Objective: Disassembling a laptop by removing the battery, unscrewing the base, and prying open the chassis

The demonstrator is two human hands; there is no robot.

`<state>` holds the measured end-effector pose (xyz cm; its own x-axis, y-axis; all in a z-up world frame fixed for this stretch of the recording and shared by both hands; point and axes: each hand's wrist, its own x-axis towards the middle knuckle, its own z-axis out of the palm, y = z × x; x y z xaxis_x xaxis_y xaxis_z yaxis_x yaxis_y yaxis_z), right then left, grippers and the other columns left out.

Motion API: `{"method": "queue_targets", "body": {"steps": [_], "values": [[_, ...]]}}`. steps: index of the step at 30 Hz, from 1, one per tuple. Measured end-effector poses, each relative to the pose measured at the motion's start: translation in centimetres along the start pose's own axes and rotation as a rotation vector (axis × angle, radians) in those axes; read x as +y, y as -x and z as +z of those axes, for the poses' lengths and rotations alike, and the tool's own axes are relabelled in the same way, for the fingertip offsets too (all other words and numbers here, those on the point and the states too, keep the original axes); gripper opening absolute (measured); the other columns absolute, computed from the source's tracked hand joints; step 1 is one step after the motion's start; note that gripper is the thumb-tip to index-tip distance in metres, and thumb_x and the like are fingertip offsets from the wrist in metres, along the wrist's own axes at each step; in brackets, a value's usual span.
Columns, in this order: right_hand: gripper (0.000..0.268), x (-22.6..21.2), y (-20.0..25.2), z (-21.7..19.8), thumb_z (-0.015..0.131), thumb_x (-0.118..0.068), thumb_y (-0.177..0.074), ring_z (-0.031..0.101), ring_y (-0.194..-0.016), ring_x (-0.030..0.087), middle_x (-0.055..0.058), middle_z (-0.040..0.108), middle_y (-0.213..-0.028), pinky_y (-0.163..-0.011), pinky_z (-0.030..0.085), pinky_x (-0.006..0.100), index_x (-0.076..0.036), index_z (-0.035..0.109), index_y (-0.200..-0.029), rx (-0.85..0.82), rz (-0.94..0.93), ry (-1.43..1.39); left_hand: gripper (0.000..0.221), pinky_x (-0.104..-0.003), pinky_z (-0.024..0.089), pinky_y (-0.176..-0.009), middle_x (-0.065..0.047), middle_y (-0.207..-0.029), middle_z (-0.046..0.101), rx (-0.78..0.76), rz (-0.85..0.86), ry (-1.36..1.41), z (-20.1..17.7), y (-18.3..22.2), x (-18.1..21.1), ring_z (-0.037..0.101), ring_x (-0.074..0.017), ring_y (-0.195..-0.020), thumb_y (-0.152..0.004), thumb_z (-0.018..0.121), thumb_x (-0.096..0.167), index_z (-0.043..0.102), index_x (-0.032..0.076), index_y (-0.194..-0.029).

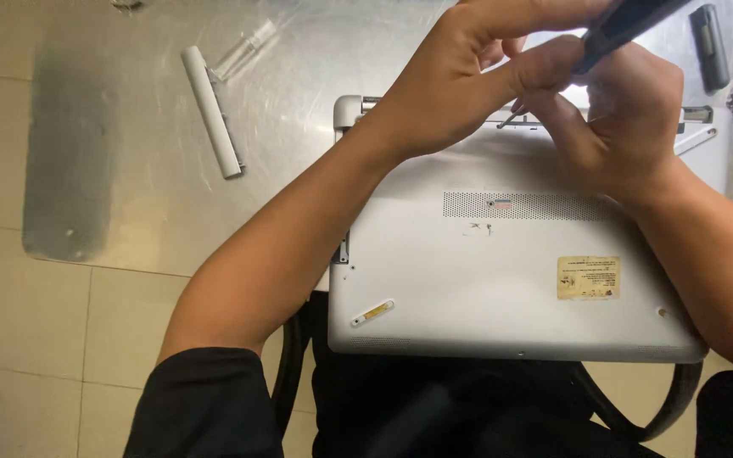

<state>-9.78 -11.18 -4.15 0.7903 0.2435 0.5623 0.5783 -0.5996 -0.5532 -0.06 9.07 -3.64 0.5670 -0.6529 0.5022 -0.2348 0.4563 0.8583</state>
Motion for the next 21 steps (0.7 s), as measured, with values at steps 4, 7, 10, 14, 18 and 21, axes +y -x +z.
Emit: {"method": "queue_targets", "body": {"steps": [4, 7, 10, 14, 18, 21], "values": [[0.008, -0.1, 0.0, -0.8, 0.074, 0.011, -0.111, 0.059, -0.094, 0.039, 0.03, 0.067, -0.109, -0.086, 0.043, 0.048, 0.016, 0.07, -0.109, -0.018, -0.088, 0.045, 0.022, -0.029, 0.055, -0.119, 0.002, -0.14, 0.073, -0.085, -0.012, 0.055, 0.5, -0.1, 1.5, 0.069, -0.0134, -0.14, -0.116, 0.065, 0.026, 0.068, 0.02, -0.137], [0.012, -0.6, -0.6, -1.0, 0.074, 0.012, -0.112, 0.064, -0.105, 0.044, 0.036, 0.069, -0.123, -0.092, 0.046, 0.05, 0.021, 0.066, -0.115, -0.046, -0.094, 0.036, 0.022, -0.032, 0.056, -0.126, -0.002, -0.141, 0.072, -0.074, -0.026, 0.081, 0.8, 0.0, 1.6, 0.067, -0.0172, -0.143, -0.116, 0.064, 0.023, 0.067, 0.016, -0.137], [0.02, -1.7, -1.4, -1.2, 0.067, 0.004, -0.114, 0.07, -0.103, 0.047, 0.037, 0.069, -0.111, -0.089, 0.052, 0.051, 0.02, 0.066, -0.104, -0.094, -0.085, -0.021, 0.031, -0.027, 0.055, -0.096, -0.003, -0.133, 0.076, -0.107, -0.033, 0.039, 0.6, -0.1, 1.7, 0.074, -0.0163, -0.126, -0.113, 0.06, 0.037, 0.068, 0.016, -0.133], [0.034, -0.6, -0.6, -1.4, 0.069, 0.001, -0.115, 0.062, -0.099, 0.037, 0.035, 0.069, -0.121, -0.086, 0.044, 0.046, 0.028, 0.063, -0.135, -0.091, -0.06, -0.011, 0.026, -0.03, 0.059, -0.11, -0.005, -0.136, 0.073, -0.102, -0.035, 0.068, 0.4, 0.0, 1.0, 0.071, -0.0194, -0.133, -0.114, 0.061, 0.029, 0.067, 0.014, -0.134], [0.021, 0.7, 0.6, -1.4, 0.073, -0.003, -0.113, 0.05, -0.077, 0.03, 0.024, 0.064, -0.096, -0.073, 0.035, 0.044, 0.018, 0.07, -0.115, -0.062, -0.043, 0.008, 0.028, -0.024, 0.042, -0.08, -0.002, -0.127, 0.076, -0.109, -0.047, 0.046, -0.1, 0.0, 1.2, 0.069, -0.0115, -0.11, -0.111, 0.064, 0.035, 0.07, 0.017, -0.131], [0.017, 0.5, 0.4, -1.4, 0.078, -0.003, -0.113, 0.047, -0.074, 0.03, 0.018, 0.059, -0.086, -0.073, 0.034, 0.045, 0.011, 0.072, -0.106, -0.071, -0.031, 0.052, 0.028, -0.023, 0.033, -0.074, 0.0, -0.121, 0.073, -0.098, -0.076, 0.024, -0.3, 0.2, 1.1, 0.052, -0.0085, -0.091, -0.109, 0.066, 0.037, 0.071, 0.019, -0.13]]}}
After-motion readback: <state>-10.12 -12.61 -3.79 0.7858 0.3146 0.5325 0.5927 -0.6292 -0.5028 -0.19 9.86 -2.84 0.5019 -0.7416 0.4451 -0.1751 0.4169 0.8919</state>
